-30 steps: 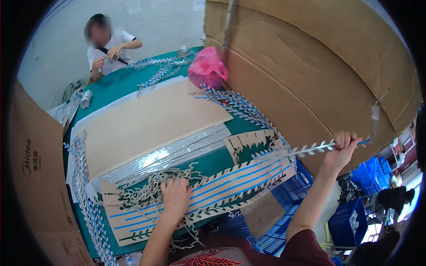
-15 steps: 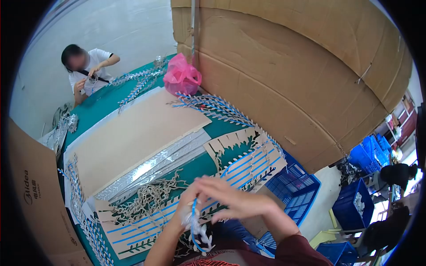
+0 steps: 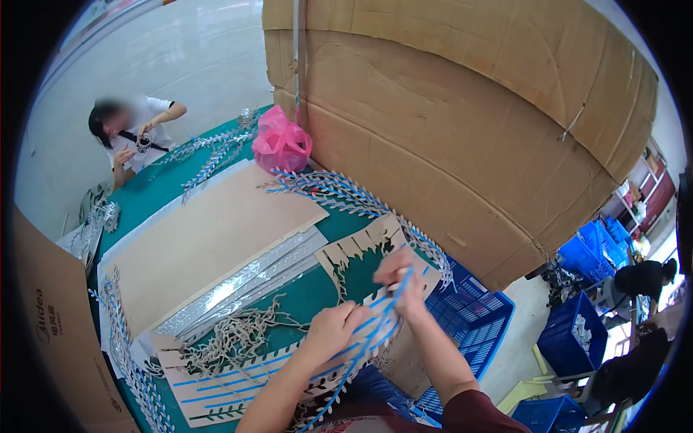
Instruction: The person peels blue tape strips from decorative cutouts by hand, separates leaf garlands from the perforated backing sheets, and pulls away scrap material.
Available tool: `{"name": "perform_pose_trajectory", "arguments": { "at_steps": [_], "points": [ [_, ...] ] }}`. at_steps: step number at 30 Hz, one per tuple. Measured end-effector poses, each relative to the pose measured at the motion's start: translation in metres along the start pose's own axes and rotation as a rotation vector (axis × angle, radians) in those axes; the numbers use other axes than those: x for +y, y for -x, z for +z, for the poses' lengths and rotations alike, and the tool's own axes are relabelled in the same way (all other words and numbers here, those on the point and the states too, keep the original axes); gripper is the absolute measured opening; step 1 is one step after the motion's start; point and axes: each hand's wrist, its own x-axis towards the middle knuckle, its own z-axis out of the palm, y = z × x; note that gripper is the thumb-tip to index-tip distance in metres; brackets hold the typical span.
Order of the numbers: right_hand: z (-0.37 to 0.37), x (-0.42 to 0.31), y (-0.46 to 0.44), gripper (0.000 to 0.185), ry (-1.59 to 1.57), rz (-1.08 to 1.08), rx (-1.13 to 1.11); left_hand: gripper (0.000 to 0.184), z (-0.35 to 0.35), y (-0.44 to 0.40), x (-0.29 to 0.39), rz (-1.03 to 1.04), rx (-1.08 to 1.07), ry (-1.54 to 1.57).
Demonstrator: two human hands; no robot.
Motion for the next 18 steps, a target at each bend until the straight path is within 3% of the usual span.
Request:
{"name": "perform_pose_trajectory", "arguments": {
  "at_steps": [1, 3, 4, 6, 10, 14, 18],
  "points": [
    [-0.023, 0.007, -0.002, 0.027, -0.055, 0.21, 0.419, 0.037, -0.003, 0.001, 0.003, 0.003, -0.059, -0.034],
    [-0.088, -0.011, -0.029, 0.03, -0.515, 0.263, 0.923, 0.036, -0.01, 0.012, -0.013, 0.052, 0.034, -0.191],
    [-0.102, -0.055, -0.044, 0.036, -0.621, 0.08, 0.816, 0.036, -0.02, 0.021, -0.033, 0.039, 0.054, -0.252],
    [-0.17, -0.075, -0.046, 0.038, -0.419, -0.088, 0.884, 0.036, -0.043, 0.026, -0.054, 0.016, 0.096, -0.344],
    [-0.168, -0.114, -0.05, 0.037, -0.322, -0.214, 0.773, 0.038, -0.043, 0.033, -0.064, -0.039, 0.156, -0.452],
    [-0.129, -0.157, -0.063, 0.036, -0.384, -0.194, 0.817, 0.032, -0.03, 0.019, -0.056, -0.16, 0.144, -0.561],
    [-0.014, -0.156, -0.054, 0.042, -0.234, -0.167, 0.43, 0.033, -0.023, 0.014, -0.025, 0.124, 0.313, -0.623]
  ]
}}
